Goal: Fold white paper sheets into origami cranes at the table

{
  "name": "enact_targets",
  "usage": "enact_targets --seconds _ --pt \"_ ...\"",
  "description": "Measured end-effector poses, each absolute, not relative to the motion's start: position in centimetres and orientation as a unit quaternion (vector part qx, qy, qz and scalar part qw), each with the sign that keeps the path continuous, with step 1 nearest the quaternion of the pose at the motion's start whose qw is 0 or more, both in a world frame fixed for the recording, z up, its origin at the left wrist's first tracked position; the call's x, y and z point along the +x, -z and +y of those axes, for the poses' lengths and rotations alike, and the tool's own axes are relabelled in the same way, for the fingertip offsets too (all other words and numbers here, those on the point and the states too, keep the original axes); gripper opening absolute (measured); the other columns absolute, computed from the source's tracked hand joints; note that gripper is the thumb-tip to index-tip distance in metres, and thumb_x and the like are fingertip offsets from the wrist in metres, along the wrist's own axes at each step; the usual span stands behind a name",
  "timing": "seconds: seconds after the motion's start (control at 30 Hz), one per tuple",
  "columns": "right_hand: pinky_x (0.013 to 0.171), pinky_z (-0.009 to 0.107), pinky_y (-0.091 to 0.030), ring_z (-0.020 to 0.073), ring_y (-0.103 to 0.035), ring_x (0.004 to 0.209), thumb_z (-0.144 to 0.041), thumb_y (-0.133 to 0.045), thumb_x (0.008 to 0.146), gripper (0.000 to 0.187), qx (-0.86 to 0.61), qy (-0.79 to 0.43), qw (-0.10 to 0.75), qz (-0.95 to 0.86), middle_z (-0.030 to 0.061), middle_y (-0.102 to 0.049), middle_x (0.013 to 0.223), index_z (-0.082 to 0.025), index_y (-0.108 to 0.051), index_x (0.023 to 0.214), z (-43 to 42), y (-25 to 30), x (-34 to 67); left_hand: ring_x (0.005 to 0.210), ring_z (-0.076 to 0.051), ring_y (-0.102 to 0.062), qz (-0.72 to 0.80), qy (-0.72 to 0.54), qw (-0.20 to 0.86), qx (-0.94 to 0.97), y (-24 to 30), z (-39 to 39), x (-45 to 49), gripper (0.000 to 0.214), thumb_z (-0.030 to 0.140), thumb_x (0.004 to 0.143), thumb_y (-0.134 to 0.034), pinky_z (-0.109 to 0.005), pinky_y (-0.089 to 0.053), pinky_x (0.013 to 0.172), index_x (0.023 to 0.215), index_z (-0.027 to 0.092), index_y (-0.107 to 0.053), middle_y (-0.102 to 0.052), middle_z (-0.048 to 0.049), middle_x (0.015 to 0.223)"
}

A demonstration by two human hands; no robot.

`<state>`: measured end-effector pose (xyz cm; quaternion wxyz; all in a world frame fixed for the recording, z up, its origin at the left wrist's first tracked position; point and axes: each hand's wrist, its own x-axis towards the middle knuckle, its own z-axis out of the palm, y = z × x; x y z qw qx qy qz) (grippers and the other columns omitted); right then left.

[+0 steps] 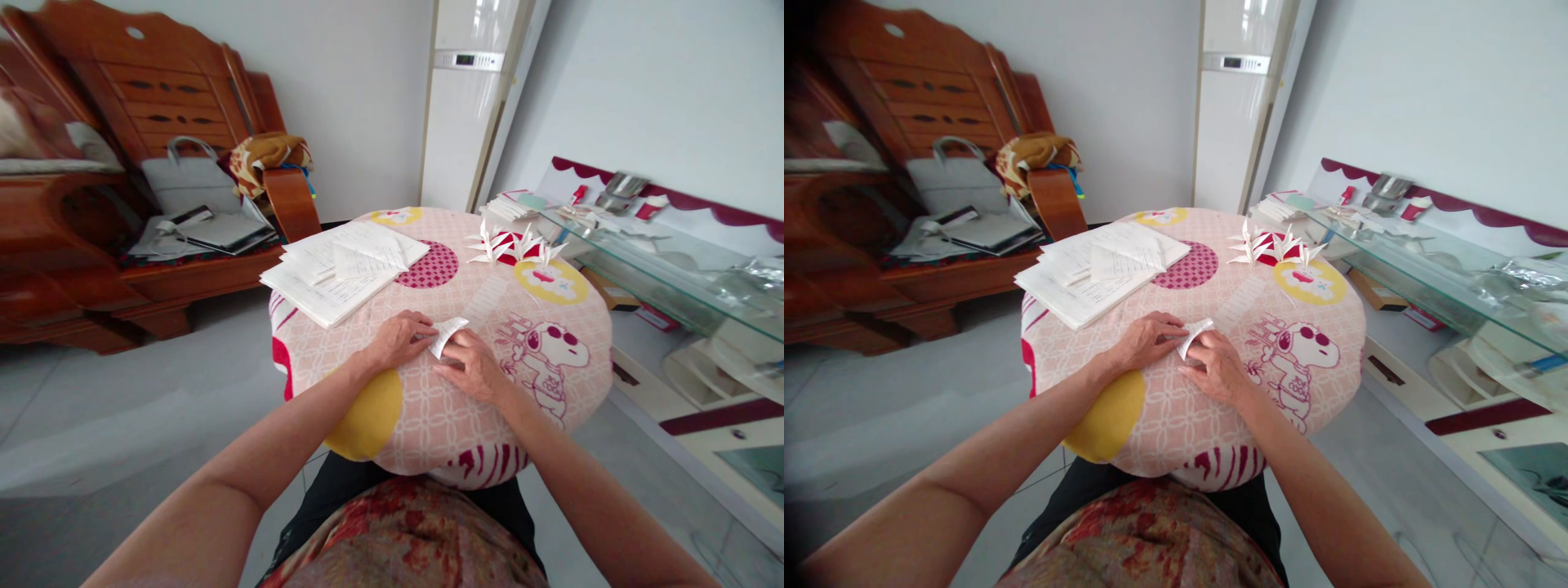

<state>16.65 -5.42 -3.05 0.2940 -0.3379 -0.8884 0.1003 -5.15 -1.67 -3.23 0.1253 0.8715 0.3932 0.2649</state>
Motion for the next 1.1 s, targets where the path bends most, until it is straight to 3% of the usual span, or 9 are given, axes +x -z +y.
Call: enact_targets --seconds 0.13,0.37,0.83,1.1 --pt "0.084 0.041 -0.05 0.0251 -0.059 0.094 -0.022 -0.077 0.079 0.004 -0.38 -0.089 0.316 -0.865 0.0078 -0.064 0.091 -0.021 -0.074 0.081 -5.1 3.4 15.6 0.108 -0.021 -0.065 0.396 -0.263 0.133 0.87 3.1 -1.7 -5.1 0.023 0.028 0.094 -0.059 -0.037 -0.051 0.099 0.109 0.025 -0.077 -0.071 -0.0069 0.117" --pt "0.076 0.035 -0.049 0.0217 -0.057 0.083 -0.013 -0.074 0.079 0.017 -0.425 -0.08 0.337 -0.836 0.0057 -0.063 0.078 -0.021 -0.068 0.065 -4.6 3.4 14.1 0.108 -0.021 -0.065 0.397 -0.258 0.139 0.87 2.6 -2.0 -5.0 0.024 0.026 0.094 -0.058 -0.035 -0.05 0.098 0.108 0.026 -0.078 -0.072 -0.0071 0.116" --pt "0.074 0.034 -0.045 0.0233 -0.06 0.082 -0.014 -0.069 0.079 0.013 -0.474 -0.095 0.293 -0.825 0.008 -0.068 0.079 -0.019 -0.072 0.067 -3.2 3.3 13.2 0.107 -0.022 -0.065 0.383 -0.266 0.141 0.873 2.7 -2.0 -4.9 0.029 0.013 0.087 -0.054 -0.036 -0.049 0.099 0.102 0.022 -0.078 -0.072 -0.0066 0.115" --pt "0.076 0.033 -0.046 0.022 -0.062 0.082 -0.012 -0.073 0.074 0.009 -0.491 -0.137 0.324 -0.797 0.0061 -0.071 0.078 -0.018 -0.072 0.067 -3.7 2.5 13.1 0.107 -0.023 -0.065 0.364 -0.288 0.136 0.875 3.2 -1.8 -5.0 0.03 0.013 0.087 -0.055 -0.037 -0.05 0.098 0.103 0.023 -0.078 -0.073 -0.0061 0.113"
